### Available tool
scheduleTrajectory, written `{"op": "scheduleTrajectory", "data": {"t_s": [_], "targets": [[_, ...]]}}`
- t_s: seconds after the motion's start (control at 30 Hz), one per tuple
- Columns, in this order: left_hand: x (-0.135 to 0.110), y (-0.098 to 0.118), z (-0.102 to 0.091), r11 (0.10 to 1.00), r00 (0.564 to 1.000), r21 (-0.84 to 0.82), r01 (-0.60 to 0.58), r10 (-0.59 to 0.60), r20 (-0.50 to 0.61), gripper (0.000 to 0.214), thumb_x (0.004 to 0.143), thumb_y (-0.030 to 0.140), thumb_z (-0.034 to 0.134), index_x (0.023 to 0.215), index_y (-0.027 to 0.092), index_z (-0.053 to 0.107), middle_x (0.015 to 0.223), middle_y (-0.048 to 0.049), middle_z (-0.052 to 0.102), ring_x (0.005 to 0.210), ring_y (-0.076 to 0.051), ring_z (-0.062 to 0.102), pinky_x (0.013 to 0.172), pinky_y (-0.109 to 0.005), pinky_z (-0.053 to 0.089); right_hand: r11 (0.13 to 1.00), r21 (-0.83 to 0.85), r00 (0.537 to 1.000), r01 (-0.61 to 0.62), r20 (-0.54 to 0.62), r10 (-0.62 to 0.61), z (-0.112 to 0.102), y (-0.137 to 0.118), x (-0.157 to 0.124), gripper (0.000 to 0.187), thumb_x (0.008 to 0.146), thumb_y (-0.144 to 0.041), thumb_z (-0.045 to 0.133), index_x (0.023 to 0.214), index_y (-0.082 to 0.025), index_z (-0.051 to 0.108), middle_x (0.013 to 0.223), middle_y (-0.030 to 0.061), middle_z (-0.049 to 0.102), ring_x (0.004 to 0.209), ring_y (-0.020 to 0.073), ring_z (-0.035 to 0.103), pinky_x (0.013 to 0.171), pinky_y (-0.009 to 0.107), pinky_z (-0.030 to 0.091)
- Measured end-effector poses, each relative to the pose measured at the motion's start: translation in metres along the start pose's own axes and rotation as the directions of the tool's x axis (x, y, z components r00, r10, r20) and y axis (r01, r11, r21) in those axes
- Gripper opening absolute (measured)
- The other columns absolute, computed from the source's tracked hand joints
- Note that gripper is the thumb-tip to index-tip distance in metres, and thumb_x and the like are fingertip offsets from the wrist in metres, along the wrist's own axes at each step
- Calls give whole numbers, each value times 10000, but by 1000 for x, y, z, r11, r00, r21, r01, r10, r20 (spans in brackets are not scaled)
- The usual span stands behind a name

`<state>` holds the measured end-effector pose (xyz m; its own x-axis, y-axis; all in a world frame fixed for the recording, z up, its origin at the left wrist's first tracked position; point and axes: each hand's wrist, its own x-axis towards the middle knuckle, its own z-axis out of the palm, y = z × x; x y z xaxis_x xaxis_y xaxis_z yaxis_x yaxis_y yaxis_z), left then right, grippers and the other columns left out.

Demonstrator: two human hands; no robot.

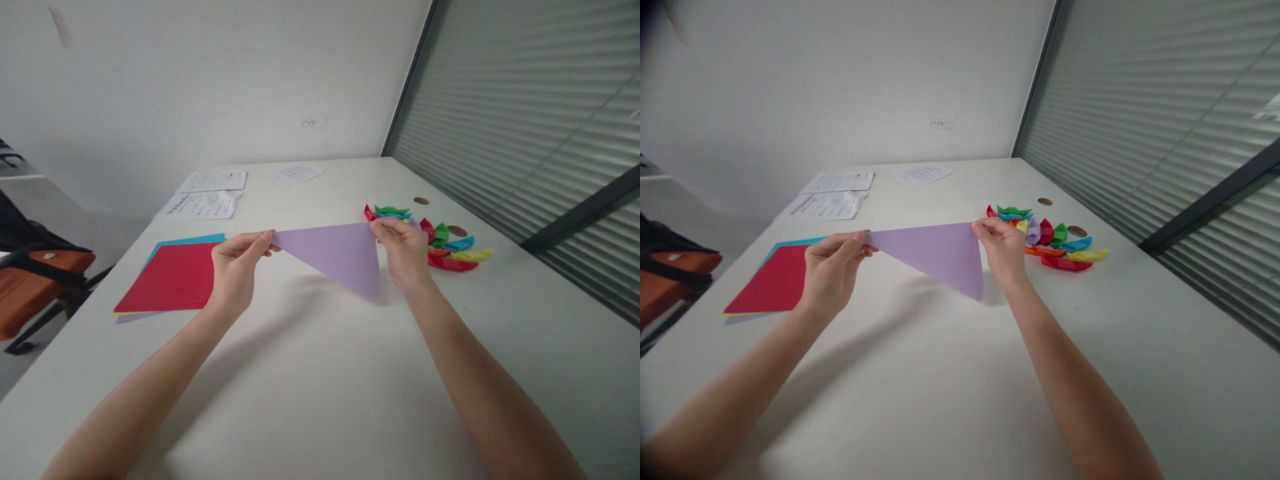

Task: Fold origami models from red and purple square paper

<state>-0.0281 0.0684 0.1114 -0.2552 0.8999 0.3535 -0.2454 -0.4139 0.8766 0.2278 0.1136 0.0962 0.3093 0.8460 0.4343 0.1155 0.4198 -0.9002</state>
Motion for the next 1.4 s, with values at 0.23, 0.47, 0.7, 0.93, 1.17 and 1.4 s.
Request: {"op": "scheduleTrajectory", "data": {"t_s": [0.23,0.47,0.7,0.93,1.17,1.4], "targets": [[-1,1,-1,999,1000,30,9,-9,-9,81,659,277,794,652,208,751,606,-12,689,584,-115,602,604,-257,463,1000,-6,1000,-18,12,18,-1,1,1,146,664,-316,739,739,-191,735,724,8,691,684,142,612,707,316,511],[-3,3,-1,993,999,105,44,-44,0,123,623,262,817,655,187,724,599,0,680,538,-111,603,580,-256,480,998,-56,999,-39,-2,39,-4,-1,4,144,661,-303,735,744,-185,731,718,14,697,701,159,630,745,345,523],[-6,5,-1,996,997,87,34,-41,72,131,663,227,797,617,178,684,586,6,658,552,-104,605,584,-245,474,995,-83,998,-59,19,61,-7,-1,6,164,635,-317,750,736,-188,740,726,22,712,707,170,634,759,361,517],[-7,8,1,998,992,22,66,-68,110,159,684,209,780,583,185,659,591,14,647,567,-98,601,596,-238,475,993,-99,996,-57,59,63,-9,3,8,180,627,-332,754,736,-188,744,726,28,713,705,173,628,747,362,512],[-8,11,-2,983,977,129,127,-146,154,89,687,237,796,728,187,734,676,-2,697,567,-105,630,596,-240,506,986,-143,991,-86,85,99,-14,3,10,175,672,-318,746,772,-175,740,731,27,703,735,178,637,774,373,518],[-9,9,-2,976,985,215,41,-76,157,91,683,268,801,701,192,755,654,-28,709,569,-136,646,571,-263,509,988,-135,993,-76,79,87,-17,4,13,157,691,-299,739,779,-169,736,726,21,699,748,181,653,778,372,525]]}}
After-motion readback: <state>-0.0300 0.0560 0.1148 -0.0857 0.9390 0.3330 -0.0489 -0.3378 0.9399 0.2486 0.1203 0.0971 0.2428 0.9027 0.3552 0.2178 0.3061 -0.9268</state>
